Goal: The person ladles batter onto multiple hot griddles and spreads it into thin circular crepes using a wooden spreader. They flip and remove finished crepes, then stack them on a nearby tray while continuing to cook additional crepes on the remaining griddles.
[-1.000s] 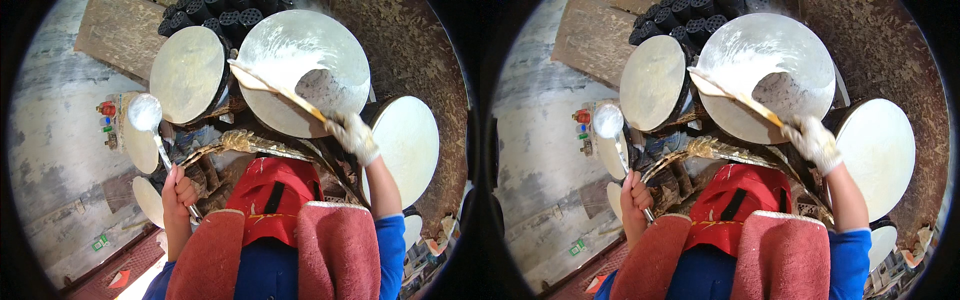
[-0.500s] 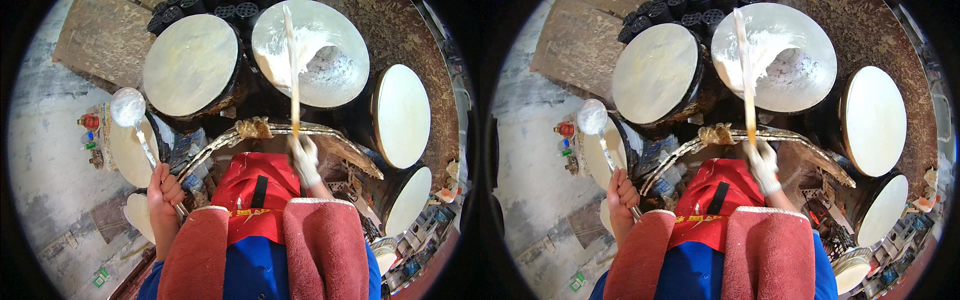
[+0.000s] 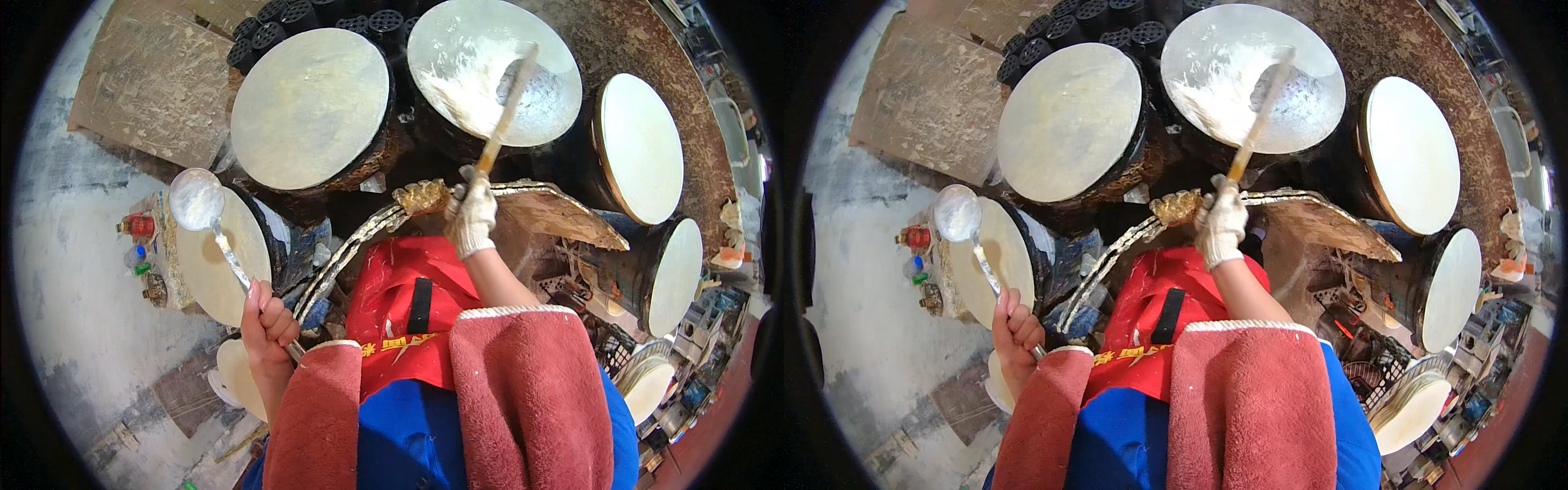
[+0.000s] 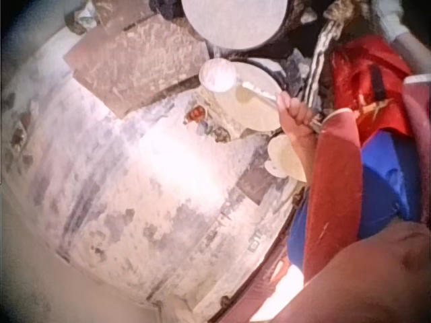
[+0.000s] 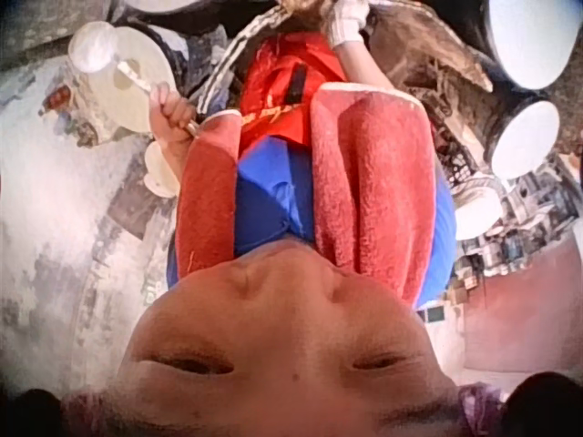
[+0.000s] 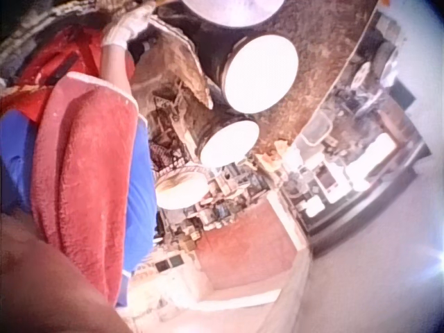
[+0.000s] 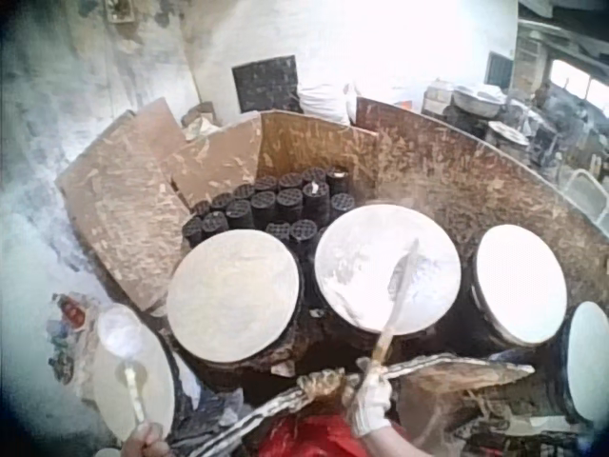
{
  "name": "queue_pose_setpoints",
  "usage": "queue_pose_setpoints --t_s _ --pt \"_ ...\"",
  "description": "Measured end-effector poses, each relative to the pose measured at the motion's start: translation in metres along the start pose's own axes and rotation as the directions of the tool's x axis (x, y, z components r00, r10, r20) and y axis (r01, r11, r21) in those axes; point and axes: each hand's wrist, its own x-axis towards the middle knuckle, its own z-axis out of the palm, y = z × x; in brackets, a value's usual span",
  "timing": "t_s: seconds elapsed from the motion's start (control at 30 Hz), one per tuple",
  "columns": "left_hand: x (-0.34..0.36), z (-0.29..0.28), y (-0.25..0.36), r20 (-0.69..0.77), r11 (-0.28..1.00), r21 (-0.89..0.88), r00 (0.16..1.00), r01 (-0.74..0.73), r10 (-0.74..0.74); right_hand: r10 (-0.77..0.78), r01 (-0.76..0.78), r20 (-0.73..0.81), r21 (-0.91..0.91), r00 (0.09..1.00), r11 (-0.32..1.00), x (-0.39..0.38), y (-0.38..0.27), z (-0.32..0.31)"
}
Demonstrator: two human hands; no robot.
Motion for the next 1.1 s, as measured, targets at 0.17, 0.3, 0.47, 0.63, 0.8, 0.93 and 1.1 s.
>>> queue_pose_setpoints --t_s 0.17,0.3,0.47,0.63,0.8,0.93,1.1 --pt "0.003 -0.001 0.006 0.069 0.998 0.060 0.997 0.037 -0.041 0.094 -0.009 0.198 -0.396 0.976 0.918 -0.001 0.016 0.035" --pt "0.010 0.004 0.007 0.040 0.996 0.080 0.999 0.028 -0.032 0.007 0.011 0.091 -0.194 0.996 0.981 -0.002 -0.010 0.018" --pt "0.017 0.019 0.006 0.047 0.994 0.104 0.998 0.041 -0.046 0.050 -0.046 0.072 -0.055 0.996 0.997 0.000 -0.047 -0.011" --pt "0.017 0.040 -0.005 0.015 0.989 0.144 0.999 0.046 -0.049 -0.011 0.009 0.064 0.024 0.998 1.000 0.004 -0.041 -0.018" --pt "0.024 0.055 -0.019 0.052 0.974 0.176 0.987 0.142 -0.153 0.188 -0.096 0.190 -0.414 0.964 0.905 -0.012 -0.013 -0.055" --pt "0.035 0.065 -0.037 0.070 0.969 0.172 0.979 0.179 -0.194 0.136 -0.076 0.124 -0.394 0.983 0.916 -0.002 -0.067 -0.098" --pt "0.028 0.086 -0.052 0.107 0.966 0.181 0.972 0.187 -0.208 0.157 -0.105 0.150 -0.306 0.976 0.946 0.015 -0.133 -0.107"
